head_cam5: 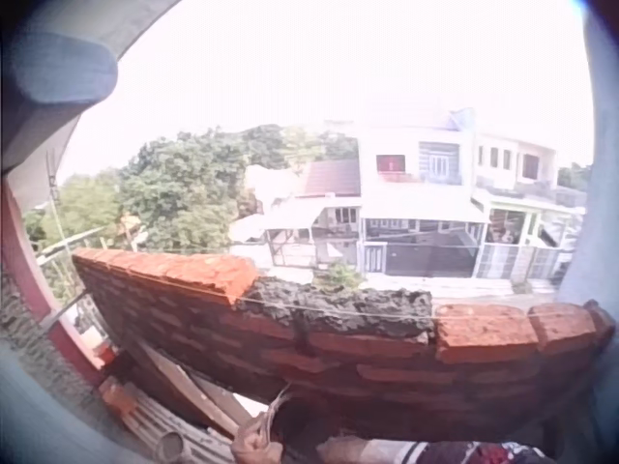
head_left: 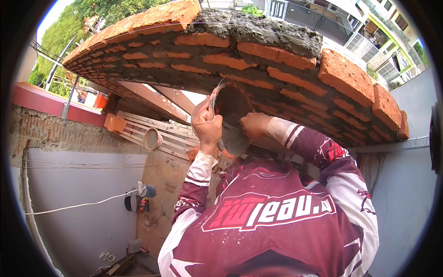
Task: The person builds a brick wall by placing red bricks and applying cement mortar between them. They use a trowel to scoop mortar from a bucket and spread it on the bricks, then tap and adjust each brick into position.
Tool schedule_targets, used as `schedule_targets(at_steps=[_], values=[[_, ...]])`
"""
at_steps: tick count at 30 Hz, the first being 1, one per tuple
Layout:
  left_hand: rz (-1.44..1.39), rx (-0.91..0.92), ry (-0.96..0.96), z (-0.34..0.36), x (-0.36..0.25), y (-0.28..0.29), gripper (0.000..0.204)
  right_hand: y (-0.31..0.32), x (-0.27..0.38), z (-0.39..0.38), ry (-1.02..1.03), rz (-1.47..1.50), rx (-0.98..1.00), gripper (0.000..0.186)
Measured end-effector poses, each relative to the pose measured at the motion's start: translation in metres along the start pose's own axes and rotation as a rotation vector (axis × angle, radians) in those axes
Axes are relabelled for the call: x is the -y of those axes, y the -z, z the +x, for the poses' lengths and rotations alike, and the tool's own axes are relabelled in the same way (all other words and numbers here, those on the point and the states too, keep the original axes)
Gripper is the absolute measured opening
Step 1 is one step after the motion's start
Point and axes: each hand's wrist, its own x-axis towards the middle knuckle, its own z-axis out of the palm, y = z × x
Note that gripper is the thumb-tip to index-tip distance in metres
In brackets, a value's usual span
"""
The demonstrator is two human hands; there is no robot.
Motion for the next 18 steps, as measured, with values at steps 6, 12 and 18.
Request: schedule_targets(at_steps=[6,12,18], values=[[0.057,0.073,0.143,-0.001,-0.003,0.013,0.029,0.004,0.022,-0.007,-0.012,-0.224,-0.417,0.018],[-0.011,0.060,0.175,-0.007,0.004,-0.006,0.032,0.004,0.011,0.026,-0.164,-0.232,-0.102,0.023],[-0.279,0.151,0.282,-0.014,0.014,0.001,0.035,-0.027,-0.028,0.015,-0.199,0.429,0.271,0.028]])
